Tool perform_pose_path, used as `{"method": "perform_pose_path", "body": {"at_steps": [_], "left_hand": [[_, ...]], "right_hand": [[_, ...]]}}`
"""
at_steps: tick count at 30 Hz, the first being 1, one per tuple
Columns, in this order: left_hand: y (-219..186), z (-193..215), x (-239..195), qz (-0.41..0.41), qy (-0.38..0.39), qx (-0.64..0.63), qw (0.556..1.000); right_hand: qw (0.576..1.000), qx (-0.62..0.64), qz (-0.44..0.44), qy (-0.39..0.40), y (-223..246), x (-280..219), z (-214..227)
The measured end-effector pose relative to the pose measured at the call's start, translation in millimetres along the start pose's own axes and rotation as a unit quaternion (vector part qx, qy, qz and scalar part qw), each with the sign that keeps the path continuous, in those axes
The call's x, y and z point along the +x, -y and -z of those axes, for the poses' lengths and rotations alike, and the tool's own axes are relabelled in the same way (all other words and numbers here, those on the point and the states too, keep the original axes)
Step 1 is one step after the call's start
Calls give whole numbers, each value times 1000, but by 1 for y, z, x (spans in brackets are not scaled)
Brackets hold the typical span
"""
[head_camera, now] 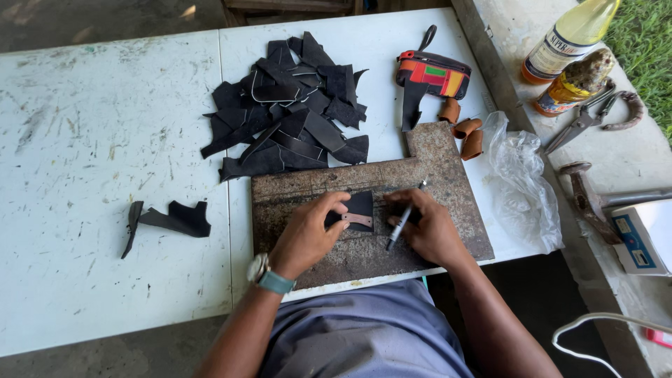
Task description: The person repeatedly picks up small black leather pieces, places them on a wooden board, and uses a pen to mark outlines or lines on them. The marked pieces are set aside on the table. The person also briefly handles a small brown leather piece and a phone.
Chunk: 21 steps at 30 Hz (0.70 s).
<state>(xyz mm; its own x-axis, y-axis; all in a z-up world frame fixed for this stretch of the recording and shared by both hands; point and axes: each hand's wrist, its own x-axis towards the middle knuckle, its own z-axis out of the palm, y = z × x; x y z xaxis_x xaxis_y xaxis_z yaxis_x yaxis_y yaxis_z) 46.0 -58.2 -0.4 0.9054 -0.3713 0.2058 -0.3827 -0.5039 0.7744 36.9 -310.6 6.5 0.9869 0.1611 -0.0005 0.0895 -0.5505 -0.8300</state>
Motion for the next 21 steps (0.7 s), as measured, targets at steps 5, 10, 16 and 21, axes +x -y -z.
{"method": "perform_pose_path", "body": {"at_steps": [5, 10, 16, 21], "left_hand": [[-5, 2, -11, 26, 31, 18, 999], [-9, 2, -23, 48, 14, 8, 999], [-4, 2, -21, 20, 12, 1, 1000], [-5, 8, -33, 22, -75, 16, 997]], "right_hand": [[987, -121, 107, 17, 8, 26, -4], [986, -112, 115, 42, 6, 26, -3], [984, -110, 130, 42, 5, 27, -3], [982, -157, 101, 33, 7, 14, -17]]}}
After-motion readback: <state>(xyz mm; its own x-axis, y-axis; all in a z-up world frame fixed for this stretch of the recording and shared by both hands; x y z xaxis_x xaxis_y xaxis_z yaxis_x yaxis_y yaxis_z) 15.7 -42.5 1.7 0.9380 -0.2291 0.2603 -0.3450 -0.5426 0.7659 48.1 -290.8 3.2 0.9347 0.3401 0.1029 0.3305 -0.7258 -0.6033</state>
